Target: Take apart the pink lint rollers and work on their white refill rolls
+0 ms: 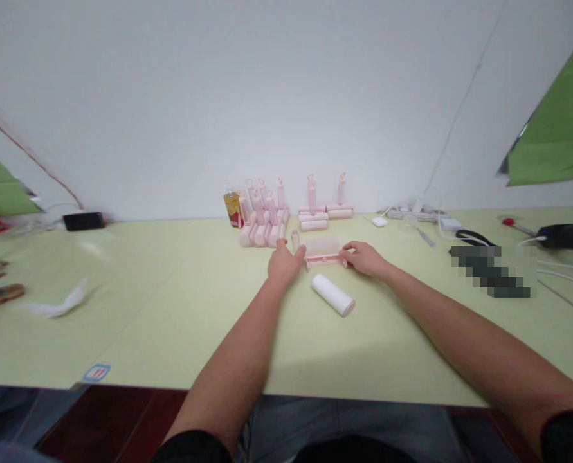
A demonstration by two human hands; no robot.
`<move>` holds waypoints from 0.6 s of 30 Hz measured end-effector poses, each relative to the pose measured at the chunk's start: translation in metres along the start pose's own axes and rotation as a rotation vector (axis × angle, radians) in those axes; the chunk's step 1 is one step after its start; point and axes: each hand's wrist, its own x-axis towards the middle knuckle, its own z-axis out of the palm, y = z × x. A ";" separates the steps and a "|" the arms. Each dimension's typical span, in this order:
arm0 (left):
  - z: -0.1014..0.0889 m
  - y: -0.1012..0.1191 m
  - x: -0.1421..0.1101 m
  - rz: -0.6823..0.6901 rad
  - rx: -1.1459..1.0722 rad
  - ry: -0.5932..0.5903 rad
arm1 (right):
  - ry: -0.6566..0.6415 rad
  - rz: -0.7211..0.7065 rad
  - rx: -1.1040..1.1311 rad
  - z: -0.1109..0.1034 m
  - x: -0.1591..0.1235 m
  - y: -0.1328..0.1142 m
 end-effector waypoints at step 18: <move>0.007 -0.006 0.006 0.126 0.038 -0.157 | -0.045 -0.370 -0.213 0.017 0.032 -0.006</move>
